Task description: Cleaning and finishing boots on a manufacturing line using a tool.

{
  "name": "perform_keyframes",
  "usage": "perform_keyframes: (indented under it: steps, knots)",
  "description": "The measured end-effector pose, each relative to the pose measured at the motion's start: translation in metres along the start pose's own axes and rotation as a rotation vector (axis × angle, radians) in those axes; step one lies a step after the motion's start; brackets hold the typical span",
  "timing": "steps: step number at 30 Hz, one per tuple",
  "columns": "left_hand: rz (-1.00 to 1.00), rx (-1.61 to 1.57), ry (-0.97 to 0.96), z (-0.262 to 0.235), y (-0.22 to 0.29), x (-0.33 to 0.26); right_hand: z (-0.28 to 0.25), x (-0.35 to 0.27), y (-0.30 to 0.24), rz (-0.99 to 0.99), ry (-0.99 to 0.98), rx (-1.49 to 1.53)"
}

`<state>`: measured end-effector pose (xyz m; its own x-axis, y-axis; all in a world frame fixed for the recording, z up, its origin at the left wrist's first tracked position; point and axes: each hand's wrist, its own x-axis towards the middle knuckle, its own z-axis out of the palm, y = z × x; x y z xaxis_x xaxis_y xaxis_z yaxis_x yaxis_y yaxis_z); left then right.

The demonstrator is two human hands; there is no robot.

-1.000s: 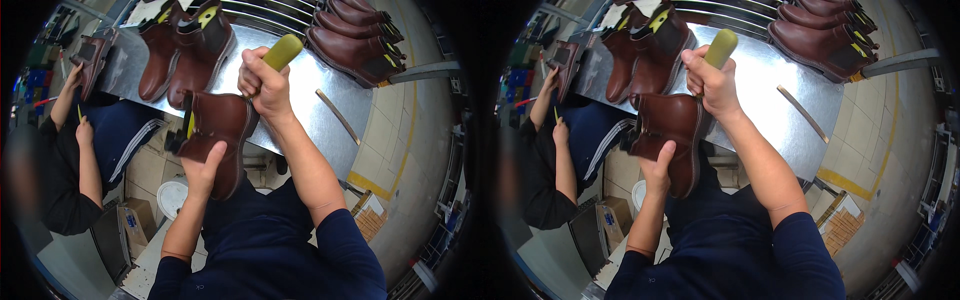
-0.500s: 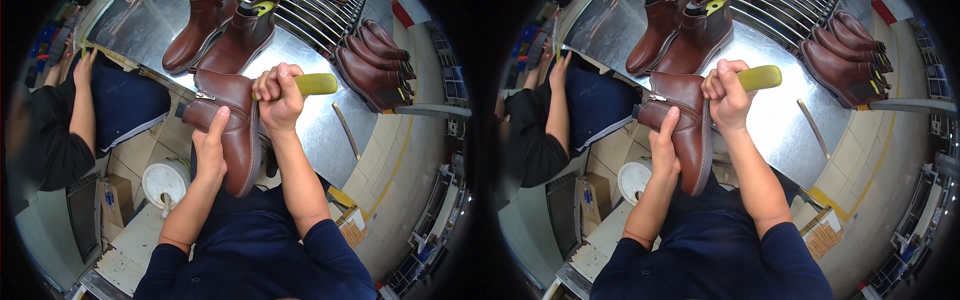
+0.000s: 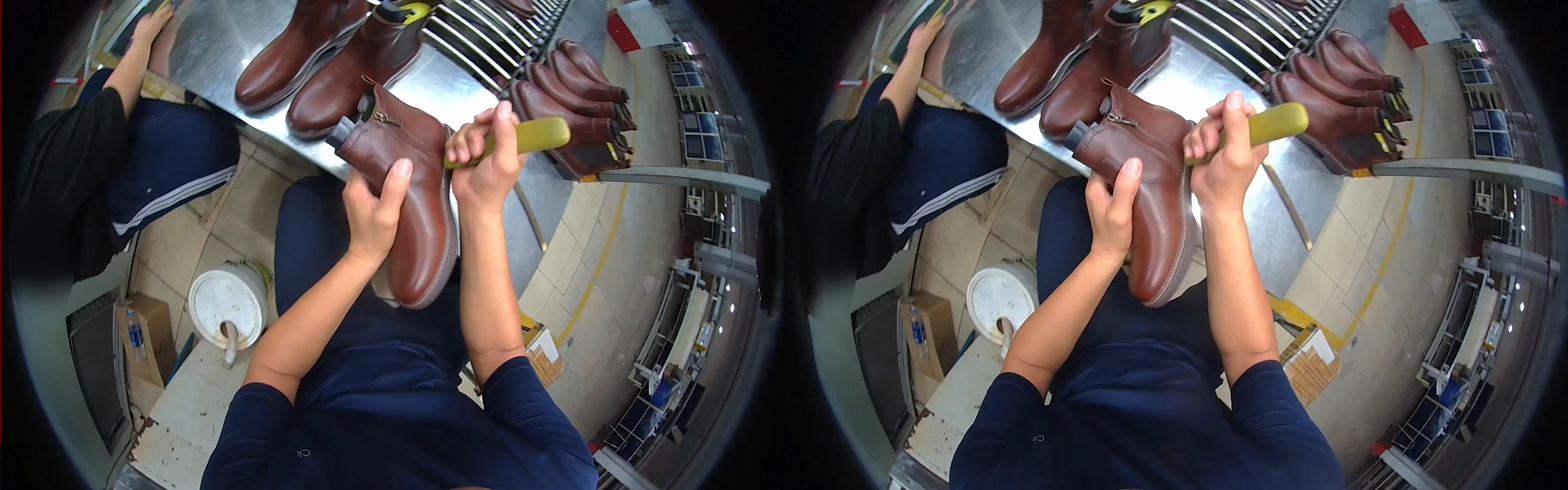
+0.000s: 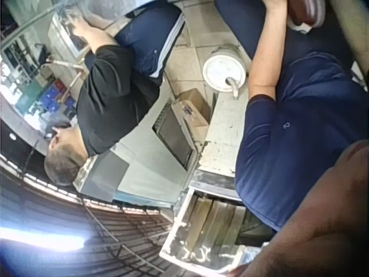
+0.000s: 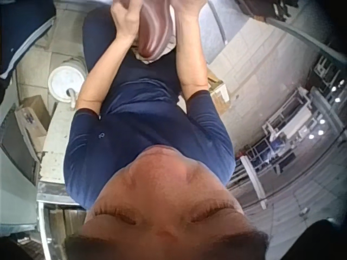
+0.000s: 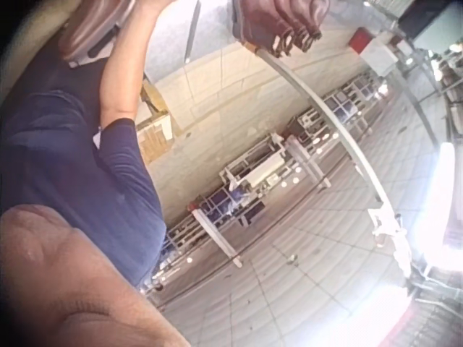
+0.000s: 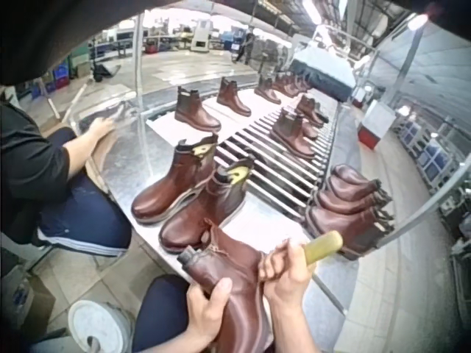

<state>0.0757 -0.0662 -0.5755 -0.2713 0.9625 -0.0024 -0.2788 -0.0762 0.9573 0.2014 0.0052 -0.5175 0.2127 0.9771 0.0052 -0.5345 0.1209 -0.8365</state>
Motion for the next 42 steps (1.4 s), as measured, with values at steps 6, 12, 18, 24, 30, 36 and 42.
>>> perform_keyframes:
  steps: [6,12,18,24,30,36,42]
  knots:
    - [0.152,-0.131,-0.070,-0.001,-0.025,0.001,-0.030,0.015,-0.016,-0.038,0.044,-0.037]
    - [0.256,-0.025,-0.089,-0.003,-0.031,0.008,-0.027,0.054,0.000,-0.118,0.036,0.089]
    - [0.274,0.018,-0.059,-0.001,-0.033,0.008,-0.022,0.057,0.017,-0.110,-0.016,-0.004]
    - [0.244,-0.013,-0.099,-0.003,-0.030,0.008,-0.032,0.045,0.020,-0.187,-0.131,-0.080]
    - [0.212,-0.059,-0.091,-0.001,-0.030,0.013,-0.029,0.040,0.019,-0.238,-0.200,-0.021]
    - [0.218,-0.042,-0.102,-0.004,-0.031,0.013,-0.033,0.024,0.015,-0.164,-0.266,-0.033]
    - [0.277,0.034,-0.124,-0.008,-0.032,0.013,-0.036,0.033,0.002,0.081,-0.197,0.096]
